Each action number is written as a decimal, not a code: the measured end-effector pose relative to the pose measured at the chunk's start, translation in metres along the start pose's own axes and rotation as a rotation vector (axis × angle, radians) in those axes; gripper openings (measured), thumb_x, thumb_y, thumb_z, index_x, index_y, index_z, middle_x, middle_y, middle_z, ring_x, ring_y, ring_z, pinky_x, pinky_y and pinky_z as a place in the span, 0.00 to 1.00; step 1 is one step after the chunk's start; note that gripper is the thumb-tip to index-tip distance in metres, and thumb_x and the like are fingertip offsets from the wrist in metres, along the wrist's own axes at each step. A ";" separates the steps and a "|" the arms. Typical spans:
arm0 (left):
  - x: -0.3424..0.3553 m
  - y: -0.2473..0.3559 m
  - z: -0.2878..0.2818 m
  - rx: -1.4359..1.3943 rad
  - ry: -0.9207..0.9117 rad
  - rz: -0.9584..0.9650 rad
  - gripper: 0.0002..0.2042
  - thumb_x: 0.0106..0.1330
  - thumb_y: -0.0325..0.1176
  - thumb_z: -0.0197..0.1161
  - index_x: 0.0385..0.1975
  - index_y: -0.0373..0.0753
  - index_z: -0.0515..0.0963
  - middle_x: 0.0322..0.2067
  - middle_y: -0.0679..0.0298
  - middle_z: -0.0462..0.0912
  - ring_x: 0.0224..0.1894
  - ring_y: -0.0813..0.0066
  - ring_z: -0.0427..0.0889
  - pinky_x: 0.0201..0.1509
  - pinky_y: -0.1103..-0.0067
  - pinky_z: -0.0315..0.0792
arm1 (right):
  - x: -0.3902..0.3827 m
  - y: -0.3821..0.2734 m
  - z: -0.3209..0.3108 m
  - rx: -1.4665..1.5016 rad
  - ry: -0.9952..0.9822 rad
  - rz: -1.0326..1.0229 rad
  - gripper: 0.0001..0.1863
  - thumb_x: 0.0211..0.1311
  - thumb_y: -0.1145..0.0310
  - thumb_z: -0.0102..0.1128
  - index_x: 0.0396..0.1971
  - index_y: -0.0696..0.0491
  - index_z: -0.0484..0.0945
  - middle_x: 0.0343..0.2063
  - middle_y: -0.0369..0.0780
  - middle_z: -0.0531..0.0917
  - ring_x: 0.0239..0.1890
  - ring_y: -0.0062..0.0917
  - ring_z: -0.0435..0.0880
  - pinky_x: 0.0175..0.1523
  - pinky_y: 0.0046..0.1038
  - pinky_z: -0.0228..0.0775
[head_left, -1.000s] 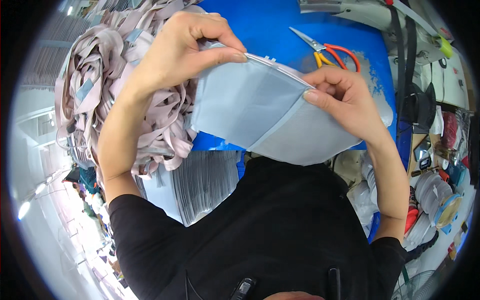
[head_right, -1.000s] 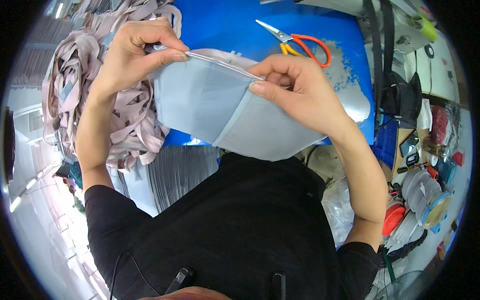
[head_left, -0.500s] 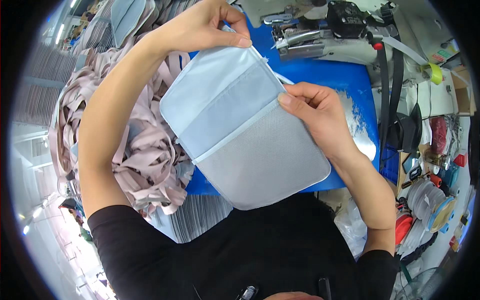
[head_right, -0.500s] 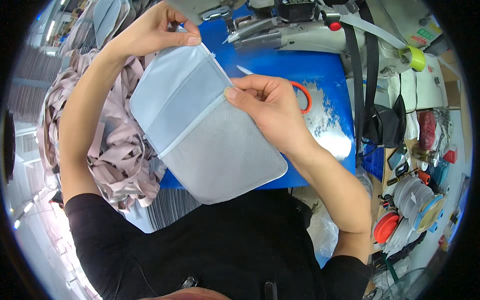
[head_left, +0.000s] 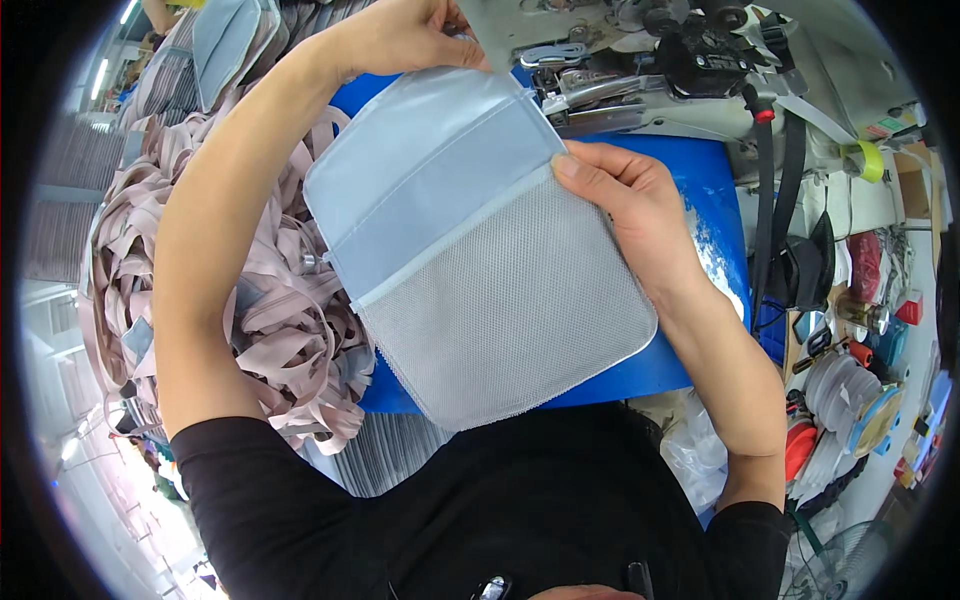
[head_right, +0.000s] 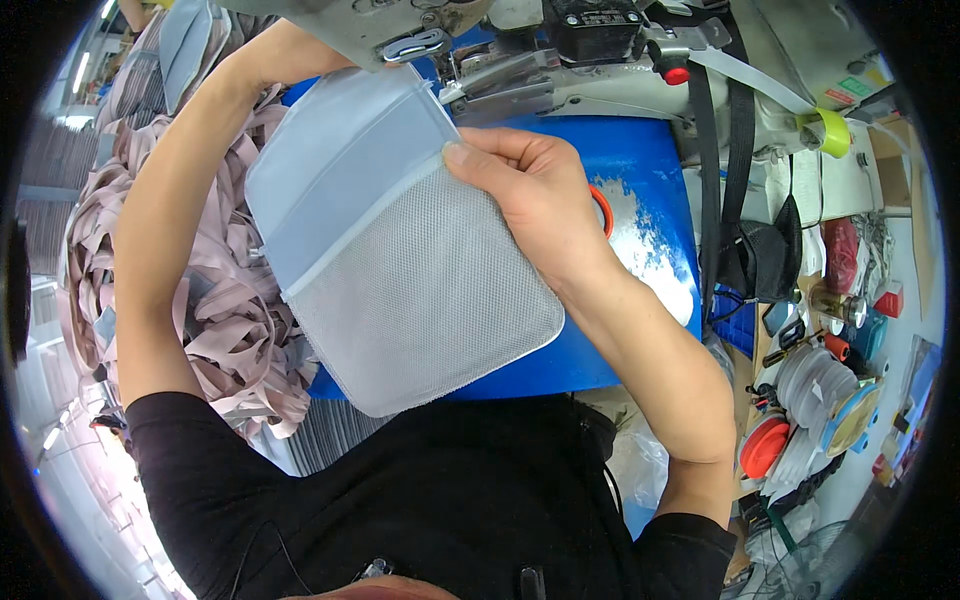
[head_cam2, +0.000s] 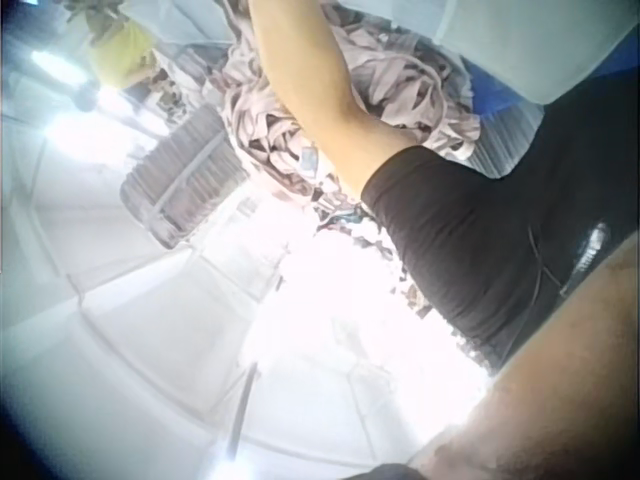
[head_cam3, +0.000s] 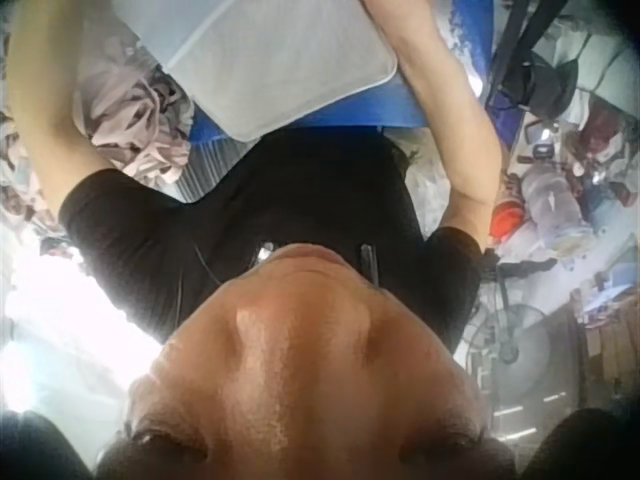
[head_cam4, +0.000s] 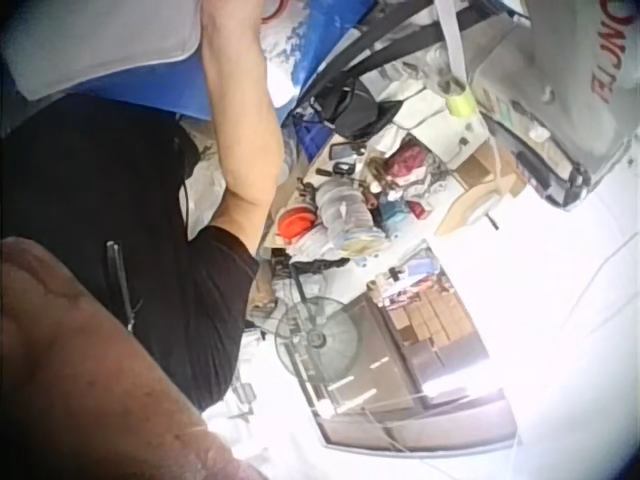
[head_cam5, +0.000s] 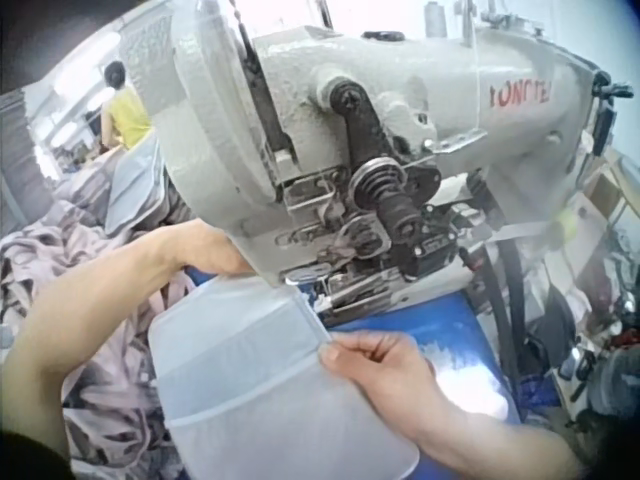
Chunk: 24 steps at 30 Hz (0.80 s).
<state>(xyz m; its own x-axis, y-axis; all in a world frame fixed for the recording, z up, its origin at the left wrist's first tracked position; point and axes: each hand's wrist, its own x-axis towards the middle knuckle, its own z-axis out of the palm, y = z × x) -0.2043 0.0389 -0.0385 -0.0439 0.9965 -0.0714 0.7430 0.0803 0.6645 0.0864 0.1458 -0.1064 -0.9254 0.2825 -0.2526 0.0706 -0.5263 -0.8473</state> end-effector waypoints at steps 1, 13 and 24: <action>0.000 -0.001 0.000 0.006 0.000 0.000 0.23 0.65 0.31 0.71 0.61 0.38 0.79 0.59 0.55 0.82 0.60 0.66 0.79 0.66 0.70 0.71 | 0.000 0.000 0.000 0.003 -0.001 0.003 0.17 0.67 0.67 0.69 0.50 0.63 0.86 0.39 0.42 0.90 0.37 0.20 0.88 0.45 0.21 0.79; 0.019 -0.014 -0.010 0.091 -0.006 -0.014 0.22 0.66 0.32 0.68 0.61 0.38 0.79 0.59 0.52 0.81 0.60 0.60 0.79 0.66 0.67 0.71 | 0.010 -0.002 0.002 0.040 0.070 -0.033 0.17 0.66 0.67 0.69 0.49 0.62 0.86 0.37 0.41 0.90 0.36 0.19 0.87 0.44 0.21 0.78; 0.035 -0.033 -0.013 0.208 0.048 0.022 0.22 0.66 0.34 0.66 0.60 0.39 0.79 0.59 0.50 0.81 0.61 0.55 0.79 0.66 0.64 0.71 | 0.013 0.006 0.011 0.082 0.158 -0.079 0.16 0.66 0.65 0.70 0.46 0.62 0.86 0.37 0.38 0.89 0.36 0.17 0.85 0.45 0.20 0.75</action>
<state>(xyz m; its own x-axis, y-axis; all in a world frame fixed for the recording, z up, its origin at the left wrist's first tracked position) -0.2388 0.0712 -0.0536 -0.0544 0.9983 -0.0195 0.8657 0.0569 0.4972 0.0706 0.1375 -0.1093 -0.8566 0.4445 -0.2619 -0.0367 -0.5589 -0.8284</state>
